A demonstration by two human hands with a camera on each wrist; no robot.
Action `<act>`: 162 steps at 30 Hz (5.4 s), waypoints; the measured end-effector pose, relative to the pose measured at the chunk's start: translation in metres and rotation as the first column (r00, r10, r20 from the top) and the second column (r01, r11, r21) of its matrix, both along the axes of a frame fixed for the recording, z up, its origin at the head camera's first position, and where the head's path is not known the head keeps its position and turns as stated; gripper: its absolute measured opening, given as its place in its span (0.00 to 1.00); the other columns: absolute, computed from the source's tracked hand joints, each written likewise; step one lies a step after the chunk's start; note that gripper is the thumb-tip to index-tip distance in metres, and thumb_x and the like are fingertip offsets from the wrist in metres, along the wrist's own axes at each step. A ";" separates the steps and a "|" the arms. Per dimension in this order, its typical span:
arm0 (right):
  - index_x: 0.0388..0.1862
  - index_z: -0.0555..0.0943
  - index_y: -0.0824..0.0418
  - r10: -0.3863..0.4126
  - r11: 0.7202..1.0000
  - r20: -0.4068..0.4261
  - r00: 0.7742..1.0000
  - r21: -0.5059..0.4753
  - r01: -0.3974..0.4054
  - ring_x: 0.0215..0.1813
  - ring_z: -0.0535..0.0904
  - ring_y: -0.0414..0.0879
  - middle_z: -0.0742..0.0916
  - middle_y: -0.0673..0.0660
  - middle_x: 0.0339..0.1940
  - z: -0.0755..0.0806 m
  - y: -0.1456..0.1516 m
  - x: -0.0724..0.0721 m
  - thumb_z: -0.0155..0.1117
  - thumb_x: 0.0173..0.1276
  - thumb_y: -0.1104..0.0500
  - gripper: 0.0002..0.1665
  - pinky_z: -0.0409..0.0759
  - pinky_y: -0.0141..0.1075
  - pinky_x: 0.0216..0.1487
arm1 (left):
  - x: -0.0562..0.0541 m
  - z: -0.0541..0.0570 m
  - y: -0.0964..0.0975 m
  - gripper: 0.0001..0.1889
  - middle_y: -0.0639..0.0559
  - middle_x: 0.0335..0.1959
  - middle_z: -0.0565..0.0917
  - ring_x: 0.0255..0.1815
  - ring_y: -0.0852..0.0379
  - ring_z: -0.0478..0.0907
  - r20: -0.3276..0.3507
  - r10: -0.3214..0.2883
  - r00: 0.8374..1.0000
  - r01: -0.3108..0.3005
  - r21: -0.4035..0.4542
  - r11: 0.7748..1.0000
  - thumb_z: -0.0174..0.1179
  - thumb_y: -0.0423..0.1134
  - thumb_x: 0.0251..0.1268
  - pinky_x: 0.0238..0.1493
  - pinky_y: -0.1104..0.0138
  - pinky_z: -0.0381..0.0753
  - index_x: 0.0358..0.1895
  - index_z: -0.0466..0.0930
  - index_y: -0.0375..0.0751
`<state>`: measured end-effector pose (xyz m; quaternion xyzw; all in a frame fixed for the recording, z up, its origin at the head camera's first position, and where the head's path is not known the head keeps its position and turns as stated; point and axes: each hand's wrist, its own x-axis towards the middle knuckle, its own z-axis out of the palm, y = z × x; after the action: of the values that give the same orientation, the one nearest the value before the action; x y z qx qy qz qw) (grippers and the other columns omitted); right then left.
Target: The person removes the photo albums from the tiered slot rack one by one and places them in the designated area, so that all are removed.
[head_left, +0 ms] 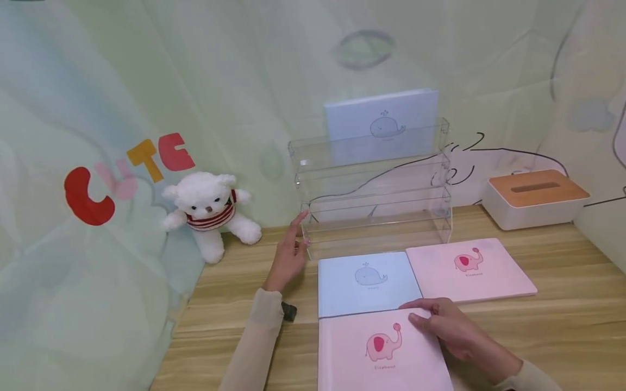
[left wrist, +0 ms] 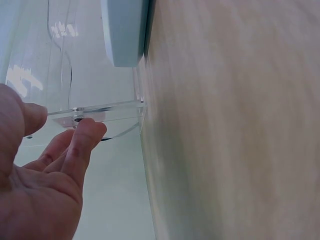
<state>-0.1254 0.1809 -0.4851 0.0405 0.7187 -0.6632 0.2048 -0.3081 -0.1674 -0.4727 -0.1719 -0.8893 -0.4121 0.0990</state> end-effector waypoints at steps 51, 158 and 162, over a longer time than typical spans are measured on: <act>0.90 0.51 0.46 -0.029 0.918 -0.766 0.642 0.233 0.320 0.90 0.58 0.57 0.63 0.58 0.90 0.175 0.081 -0.150 0.63 0.82 0.48 0.47 0.58 0.54 0.89 | 0.001 0.000 -0.003 0.41 0.40 0.51 0.82 0.31 0.55 0.79 -0.016 -0.001 1.000 0.001 -0.008 1.000 0.55 0.31 0.83 0.37 0.64 0.79 0.84 0.53 0.79; 0.59 0.91 0.56 -0.600 0.793 -0.507 0.619 -0.275 0.543 0.57 0.80 0.42 0.86 0.42 0.57 0.204 0.134 -0.119 0.73 0.73 0.60 0.17 0.61 0.55 0.86 | -0.003 0.000 0.004 0.41 0.36 0.56 0.83 0.32 0.55 0.80 -0.037 -0.036 0.999 0.036 -0.005 0.999 0.53 0.31 0.83 0.39 0.61 0.81 0.84 0.52 0.78; 0.62 0.90 0.53 -0.579 0.793 -0.491 0.651 -0.153 0.590 0.55 0.79 0.38 0.84 0.37 0.56 0.175 0.139 -0.096 0.69 0.77 0.60 0.17 0.65 0.56 0.83 | -0.005 0.000 0.004 0.41 0.36 0.57 0.83 0.33 0.54 0.81 -0.033 -0.034 0.999 0.034 -0.011 0.999 0.53 0.32 0.84 0.40 0.60 0.82 0.84 0.51 0.81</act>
<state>-0.2212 0.3203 -0.3097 0.0931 0.7012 -0.6719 -0.2194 -0.3131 -0.1633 -0.4726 -0.1944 -0.8867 -0.4060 0.1057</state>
